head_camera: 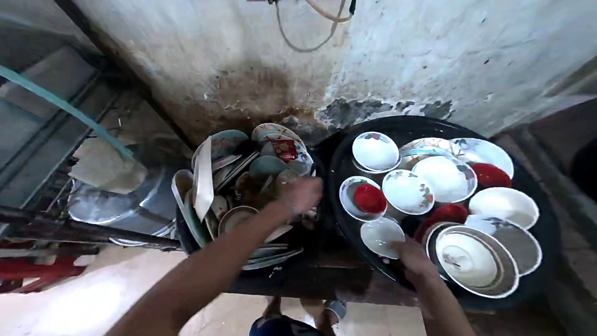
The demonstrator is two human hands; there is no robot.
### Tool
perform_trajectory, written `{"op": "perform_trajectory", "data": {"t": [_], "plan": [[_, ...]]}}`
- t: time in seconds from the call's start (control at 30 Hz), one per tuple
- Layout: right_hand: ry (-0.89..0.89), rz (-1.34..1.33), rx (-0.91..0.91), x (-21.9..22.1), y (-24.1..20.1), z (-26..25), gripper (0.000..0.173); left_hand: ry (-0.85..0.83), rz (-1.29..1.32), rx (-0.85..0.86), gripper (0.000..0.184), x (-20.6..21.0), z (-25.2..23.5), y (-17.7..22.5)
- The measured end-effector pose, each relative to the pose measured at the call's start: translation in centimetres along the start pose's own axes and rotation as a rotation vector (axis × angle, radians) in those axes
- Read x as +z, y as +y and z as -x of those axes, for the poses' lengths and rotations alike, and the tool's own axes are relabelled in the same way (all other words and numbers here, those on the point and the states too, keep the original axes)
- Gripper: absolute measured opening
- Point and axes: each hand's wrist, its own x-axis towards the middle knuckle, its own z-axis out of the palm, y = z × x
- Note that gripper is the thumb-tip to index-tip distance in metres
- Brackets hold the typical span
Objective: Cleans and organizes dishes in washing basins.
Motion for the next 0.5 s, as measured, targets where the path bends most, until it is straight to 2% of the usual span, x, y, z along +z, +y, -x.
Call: {"op": "perform_trajectory", "data": {"t": [0.1,0.13,0.2,0.33,0.5], "plan": [[-0.036,-0.082,0.036,0.4,-1.3,1.4,0.037,-0.155,-0.242,-0.4,0.045,-1.4,3.1,-10.5],[-0.04,-0.095,0.043,0.7,-2.0,2.0,0.037,-0.217,-0.302,-0.499,0.047,-0.7,4.0,-12.9],[-0.069,-0.116,0.05,1.6,-3.5,2.9,0.038,-0.308,-0.373,-0.598,0.046,0.5,5.3,-15.2],[-0.122,-0.143,0.042,5.2,-7.5,4.8,0.038,-0.314,-0.412,-0.536,0.027,0.2,5.6,-14.0],[-0.218,-0.149,-0.013,12.2,-12.9,6.1,0.036,-0.268,-0.439,-0.351,0.02,-2.5,5.4,-8.5]]}}
